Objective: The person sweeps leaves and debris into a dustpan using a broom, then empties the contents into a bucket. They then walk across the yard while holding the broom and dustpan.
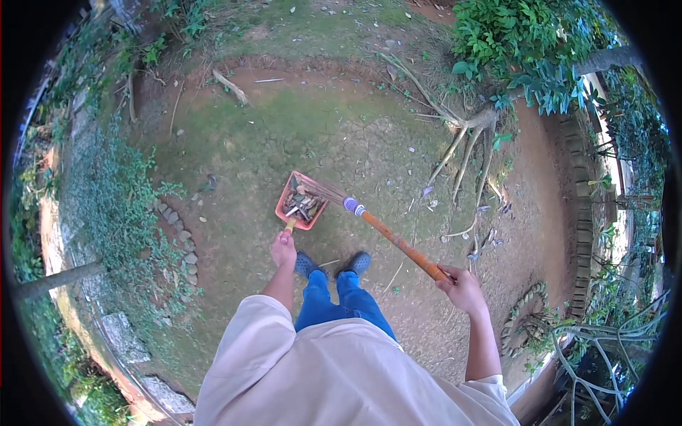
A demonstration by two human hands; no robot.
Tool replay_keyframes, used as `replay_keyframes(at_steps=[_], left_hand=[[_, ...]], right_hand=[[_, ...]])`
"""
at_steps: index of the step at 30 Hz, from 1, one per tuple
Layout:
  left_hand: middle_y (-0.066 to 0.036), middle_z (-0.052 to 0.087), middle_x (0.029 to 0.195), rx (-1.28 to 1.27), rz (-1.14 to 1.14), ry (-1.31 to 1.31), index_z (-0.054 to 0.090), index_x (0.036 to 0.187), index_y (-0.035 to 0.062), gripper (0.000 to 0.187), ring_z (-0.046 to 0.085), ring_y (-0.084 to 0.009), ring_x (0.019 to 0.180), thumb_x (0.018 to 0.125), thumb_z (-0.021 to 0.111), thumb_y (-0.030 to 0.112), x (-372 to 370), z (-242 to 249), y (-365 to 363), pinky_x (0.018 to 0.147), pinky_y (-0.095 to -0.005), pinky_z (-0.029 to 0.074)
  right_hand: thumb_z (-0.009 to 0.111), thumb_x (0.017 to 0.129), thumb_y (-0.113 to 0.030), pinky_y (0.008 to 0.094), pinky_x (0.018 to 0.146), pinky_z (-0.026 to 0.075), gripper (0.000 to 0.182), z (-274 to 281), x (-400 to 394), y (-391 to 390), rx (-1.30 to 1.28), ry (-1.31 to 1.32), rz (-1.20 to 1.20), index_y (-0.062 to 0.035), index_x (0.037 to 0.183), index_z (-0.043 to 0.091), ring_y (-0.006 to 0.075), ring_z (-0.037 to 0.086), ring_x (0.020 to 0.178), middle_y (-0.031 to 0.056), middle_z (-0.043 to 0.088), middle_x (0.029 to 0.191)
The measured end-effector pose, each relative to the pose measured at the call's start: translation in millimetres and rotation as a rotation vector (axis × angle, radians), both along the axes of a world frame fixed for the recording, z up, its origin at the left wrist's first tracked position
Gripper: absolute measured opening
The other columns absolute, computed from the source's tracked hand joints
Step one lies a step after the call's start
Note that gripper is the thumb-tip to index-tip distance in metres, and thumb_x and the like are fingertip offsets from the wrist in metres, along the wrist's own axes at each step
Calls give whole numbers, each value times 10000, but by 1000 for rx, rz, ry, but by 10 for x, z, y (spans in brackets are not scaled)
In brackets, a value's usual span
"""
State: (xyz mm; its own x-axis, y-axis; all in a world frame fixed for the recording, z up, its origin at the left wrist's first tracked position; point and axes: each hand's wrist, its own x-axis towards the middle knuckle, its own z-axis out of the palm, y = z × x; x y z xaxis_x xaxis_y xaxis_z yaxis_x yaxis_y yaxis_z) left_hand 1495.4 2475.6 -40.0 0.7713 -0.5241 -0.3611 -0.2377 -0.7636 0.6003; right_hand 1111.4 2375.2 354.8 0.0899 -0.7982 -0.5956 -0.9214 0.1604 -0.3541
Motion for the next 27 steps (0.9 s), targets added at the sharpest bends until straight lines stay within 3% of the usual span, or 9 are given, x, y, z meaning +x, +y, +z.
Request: replay_keyframes(at_steps=[7,11,19,22,27], left_hand=[[-157,686,1098,29,-80,-43,654,1195,154,383,653,-365,1014,843,627,303,-167,337,-73,910,-467,505],[-128,681,1131,55,-105,-32,660,1191,139,387,652,-316,1047,843,655,308,-346,318,-133,930,-420,502],[-117,673,1161,98,-139,-2,659,1208,164,394,638,-315,1079,849,651,325,-547,288,-372,949,-417,495],[-160,697,1055,-11,-137,-68,677,1167,160,369,660,-365,985,819,665,284,-586,190,-387,886,-462,516],[-153,699,1051,21,-121,-14,680,1168,172,366,663,-355,984,823,661,293,-671,220,-387,887,-450,515]], right_hand=[[712,797,-189,430,858,518,461,91,-112,-45,-115,17,-23,-54,1235,654,376,682,956,245,699,978],[712,800,-194,434,857,520,460,46,-243,-160,-157,44,-52,-57,1235,653,383,679,957,249,697,975],[698,800,-197,462,880,521,466,-537,-547,-480,-241,96,-46,-80,1248,645,404,664,965,236,691,1008],[689,795,-199,470,881,520,469,-660,-495,-501,-170,133,-14,-86,1248,645,411,659,964,236,687,1022],[694,787,-198,456,884,516,454,-426,-615,-340,-52,55,19,-90,1226,662,401,660,981,239,688,1024]])
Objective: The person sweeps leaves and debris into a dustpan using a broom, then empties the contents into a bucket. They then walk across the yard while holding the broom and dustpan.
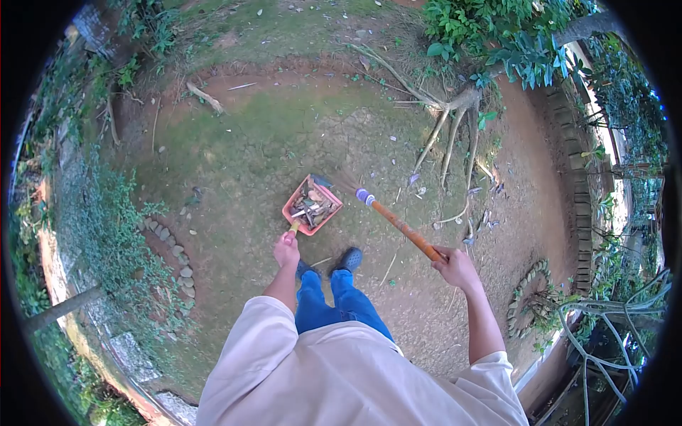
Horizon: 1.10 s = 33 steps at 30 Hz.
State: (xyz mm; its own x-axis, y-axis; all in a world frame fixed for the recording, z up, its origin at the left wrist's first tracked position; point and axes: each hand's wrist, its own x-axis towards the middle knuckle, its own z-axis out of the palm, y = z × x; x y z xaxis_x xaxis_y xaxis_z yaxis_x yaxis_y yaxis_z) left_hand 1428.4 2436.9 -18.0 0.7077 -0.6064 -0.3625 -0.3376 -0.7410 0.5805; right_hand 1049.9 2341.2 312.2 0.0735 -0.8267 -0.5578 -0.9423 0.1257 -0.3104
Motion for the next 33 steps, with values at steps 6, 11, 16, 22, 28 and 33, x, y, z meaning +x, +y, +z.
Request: replay_keyframes(at_steps=[6,11,16,22,28,33], left_hand=[[-152,700,1044,-27,4,17,671,1177,173,367,662,-351,992,833,646,299,38,-46,-16,895,-448,511],[-151,700,1049,-18,-36,-14,665,1187,172,374,660,-350,1002,833,647,290,97,-101,-13,897,-445,511],[-136,683,1149,25,-14,40,656,1214,137,411,643,-327,1081,858,664,342,144,49,5,959,-417,490],[-138,692,1122,19,-20,5,661,1200,130,383,654,-318,1061,866,678,315,243,-12,61,946,-405,498],[-132,695,1119,14,-3,-14,663,1197,127,370,661,-300,1056,870,689,299,317,-116,92,933,-393,505],[-122,698,1094,1,19,-31,669,1175,163,366,663,-314,1022,829,670,282,320,-168,90,920,-417,510]], right_hand=[[708,787,-193,426,881,513,447,549,-42,137,25,3,-80,-75,1217,669,374,673,993,229,698,1023],[715,787,-198,413,883,513,456,687,-130,150,-23,0,-148,-67,1221,665,367,680,985,231,702,1010],[710,795,-196,421,884,514,457,519,-131,57,-84,6,-172,-69,1231,658,376,676,990,242,695,1018],[702,799,-188,439,872,520,458,288,17,-92,-140,21,-121,-74,1239,649,391,669,984,245,690,1018],[706,789,-194,441,868,524,468,-91,126,-94,-93,-41,-35,-90,1242,651,394,671,966,237,693,1013],[714,779,-196,430,862,523,457,66,159,-3,51,-40,41,-86,1221,667,389,676,958,237,697,1005]])
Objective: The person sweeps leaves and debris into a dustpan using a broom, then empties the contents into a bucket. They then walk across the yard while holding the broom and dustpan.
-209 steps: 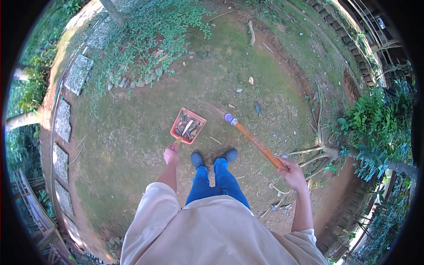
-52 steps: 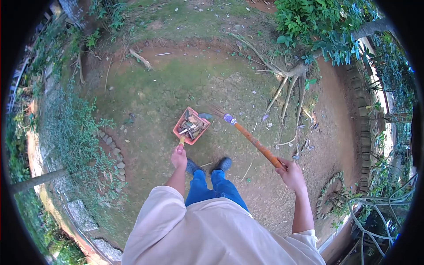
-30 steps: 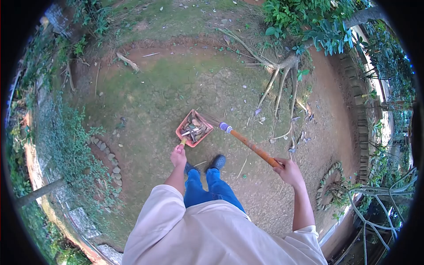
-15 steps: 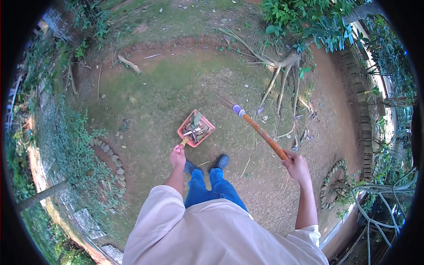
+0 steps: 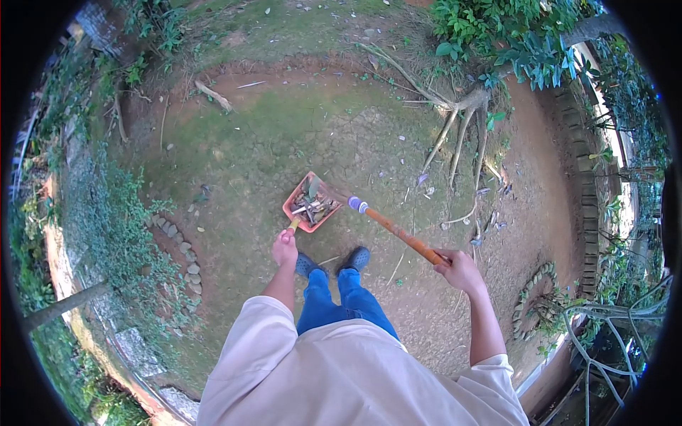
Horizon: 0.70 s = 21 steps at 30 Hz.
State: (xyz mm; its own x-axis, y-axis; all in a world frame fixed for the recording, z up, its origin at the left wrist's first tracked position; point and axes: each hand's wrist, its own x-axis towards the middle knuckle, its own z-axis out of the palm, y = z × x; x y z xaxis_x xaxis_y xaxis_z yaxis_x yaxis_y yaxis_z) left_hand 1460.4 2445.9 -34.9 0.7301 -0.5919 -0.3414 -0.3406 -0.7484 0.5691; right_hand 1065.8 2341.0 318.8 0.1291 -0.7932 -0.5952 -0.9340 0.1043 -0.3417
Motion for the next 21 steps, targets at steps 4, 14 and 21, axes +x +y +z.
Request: replay_keyframes(at_steps=[4,14,21], left_hand=[[-117,700,1079,-34,7,-36,674,1161,182,367,663,-324,1007,806,664,275,56,-68,64,919,-429,510],[-118,703,1077,-54,4,-7,678,1150,174,344,664,-330,1007,819,668,270,46,49,141,905,-437,510],[-125,700,1079,-130,73,30,678,1158,165,342,656,-327,1029,840,666,291,180,26,217,922,-434,501]], right_hand=[[722,772,-198,415,857,522,452,437,14,125,47,8,-79,-75,1205,678,377,685,944,232,705,975],[718,769,-174,406,821,524,454,733,191,170,-96,53,-103,-63,1207,675,363,696,899,234,704,933],[726,765,-168,402,803,527,465,642,260,123,-166,16,-100,-69,1216,670,361,700,875,242,701,917]])
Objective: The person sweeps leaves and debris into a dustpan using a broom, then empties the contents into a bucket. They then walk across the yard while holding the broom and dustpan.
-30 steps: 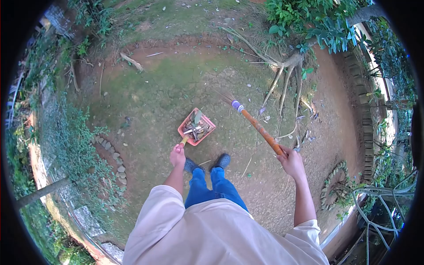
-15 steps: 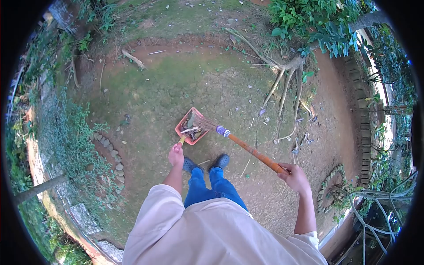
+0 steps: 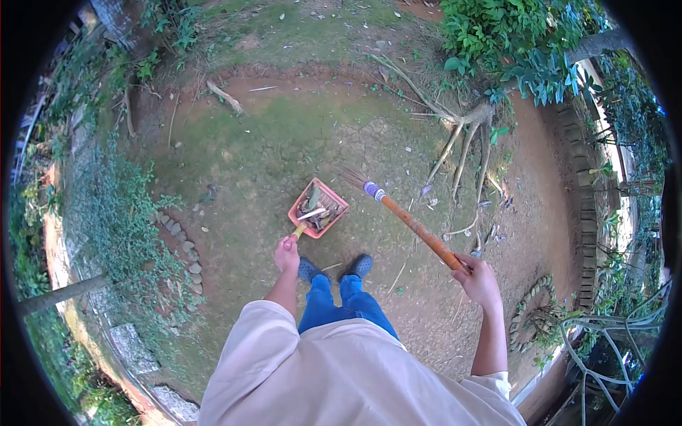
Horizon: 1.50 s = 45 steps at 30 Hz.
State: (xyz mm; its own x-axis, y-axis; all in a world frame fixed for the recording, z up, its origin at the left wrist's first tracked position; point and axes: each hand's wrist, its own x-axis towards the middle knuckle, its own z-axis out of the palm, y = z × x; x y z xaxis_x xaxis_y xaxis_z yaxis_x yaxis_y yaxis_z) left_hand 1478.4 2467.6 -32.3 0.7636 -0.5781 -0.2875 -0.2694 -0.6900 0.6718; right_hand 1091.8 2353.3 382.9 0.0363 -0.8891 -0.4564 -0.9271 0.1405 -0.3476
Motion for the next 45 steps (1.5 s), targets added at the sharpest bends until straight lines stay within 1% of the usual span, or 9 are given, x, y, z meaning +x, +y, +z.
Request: replay_keyframes(at_steps=[13,16,21,26,32,38,40,43,45], left_hand=[[-113,699,1099,4,182,32,682,1159,181,338,663,-313,1024,835,697,278,442,127,232,920,-409,509],[-108,721,1055,11,303,63,687,1168,108,360,685,-257,999,849,719,271,572,222,340,902,-373,517],[-114,719,1065,7,490,95,699,1159,113,380,682,-270,1006,826,699,295,861,131,580,916,-386,513],[-116,718,1044,14,670,102,709,1125,142,346,680,-303,989,817,721,297,1023,293,771,893,-416,520],[-123,722,1028,52,849,91,719,1113,134,356,685,-312,967,809,730,320,1192,439,875,873,-421,521],[-125,727,1014,20,1042,85,727,1110,151,382,689,-318,949,790,734,359,1344,255,873,859,-421,525],[-126,727,1014,3,1110,109,726,1116,157,391,688,-318,956,786,729,366,1389,367,796,867,-418,524],[-101,734,1042,64,1184,146,705,1162,87,421,690,-256,988,793,726,288,1482,248,675,894,-371,510],[-97,735,1038,87,1249,182,703,1163,84,415,690,-248,986,795,727,275,1494,193,546,901,-367,506]], right_hand=[[736,778,-170,393,829,527,473,-219,407,-123,22,-62,74,-57,1231,659,339,705,912,222,714,958],[734,780,-179,393,845,525,472,-182,675,-172,30,-68,129,-63,1232,660,334,704,926,219,713,978],[734,780,-209,399,866,522,481,-86,1285,-268,42,-32,252,-83,1238,661,342,697,956,221,710,1001],[724,787,-208,411,882,517,483,-290,1762,-482,39,-89,385,-99,1252,654,357,686,988,227,707,1009],[714,791,-197,412,899,512,481,-441,2623,-902,49,-98,582,-101,1259,648,357,674,1026,225,698,1058],[718,789,-216,418,909,515,496,-727,3682,-1545,63,-203,748,-89,1262,643,370,661,1042,222,687,1091],[716,791,-229,425,915,513,498,-905,4074,-1839,23,-177,860,-89,1264,642,373,658,1044,223,686,1091],[708,799,-238,433,923,510,490,-1006,4800,-2242,31,-156,966,-96,1264,643,377,652,1048,223,684,1091],[703,803,-241,436,927,508,483,-1101,5207,-2438,39,-139,1028,-101,1262,645,381,650,1047,222,684,1088]])
